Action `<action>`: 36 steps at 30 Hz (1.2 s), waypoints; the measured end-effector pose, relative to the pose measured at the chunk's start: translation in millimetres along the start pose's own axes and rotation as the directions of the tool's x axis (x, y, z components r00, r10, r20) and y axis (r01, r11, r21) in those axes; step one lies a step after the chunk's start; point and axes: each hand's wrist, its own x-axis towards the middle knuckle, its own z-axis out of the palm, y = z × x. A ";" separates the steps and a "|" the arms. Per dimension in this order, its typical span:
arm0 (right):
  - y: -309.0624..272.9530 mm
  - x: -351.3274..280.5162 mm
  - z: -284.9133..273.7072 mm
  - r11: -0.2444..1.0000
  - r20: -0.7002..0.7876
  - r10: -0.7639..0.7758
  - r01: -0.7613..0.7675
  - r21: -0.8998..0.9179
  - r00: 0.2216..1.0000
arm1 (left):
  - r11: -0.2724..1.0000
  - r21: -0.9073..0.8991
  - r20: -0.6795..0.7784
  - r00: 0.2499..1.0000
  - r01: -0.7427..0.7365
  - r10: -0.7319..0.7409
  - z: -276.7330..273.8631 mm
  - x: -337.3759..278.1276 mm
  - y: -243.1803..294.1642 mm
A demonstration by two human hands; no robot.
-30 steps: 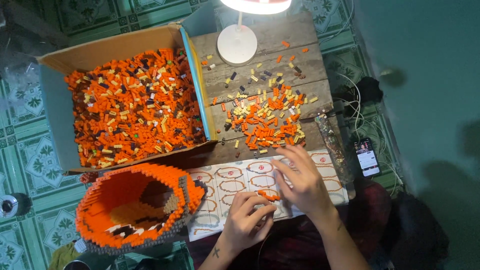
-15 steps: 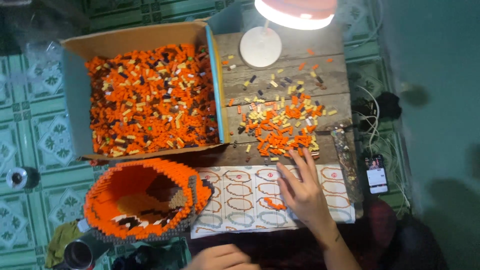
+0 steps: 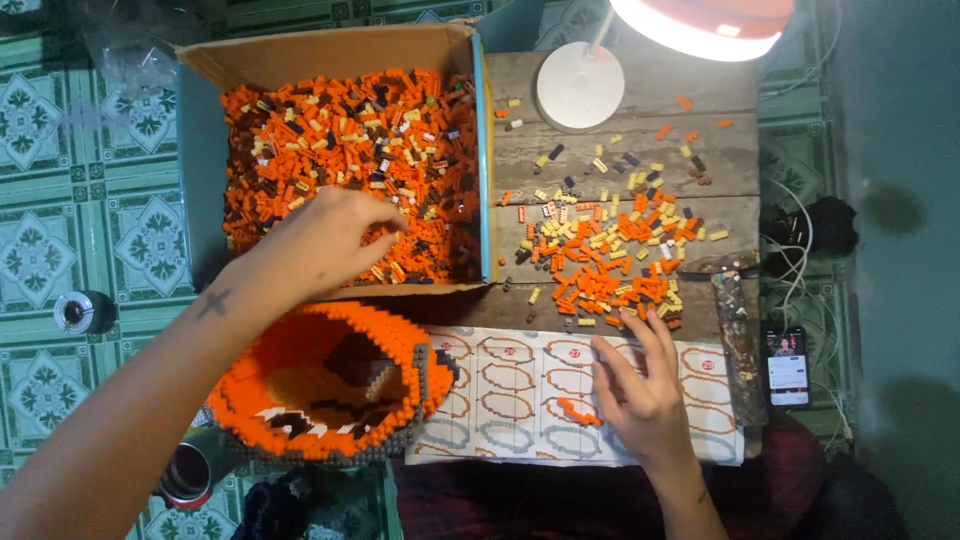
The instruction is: The person sorts small orange and yellow plastic pieces from a box and assembles them into a circular pattern on a paper template. They repeatedly pick pieces, connect them by hand, and place them onto the template to form a decorative craft.
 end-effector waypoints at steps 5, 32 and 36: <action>2.4 -1.0 1.2 0.999 -0.003 0.039 -0.039 -0.011 0.999 | 0.985 0.171 0.176 0.984 0.007 -0.037 14.4 30.2 -29.5; 8.4 -9.3 3.7 0.995 0.014 0.100 -0.100 -0.023 0.995 | 0.832 0.551 0.127 0.992 -0.058 -0.015 -31.7 33.3 -53.8; 7.1 -7.5 2.9 0.995 0.007 0.094 -0.093 -0.021 0.996 | 0.836 0.515 -0.065 0.963 -0.191 0.260 -25.5 44.3 -47.7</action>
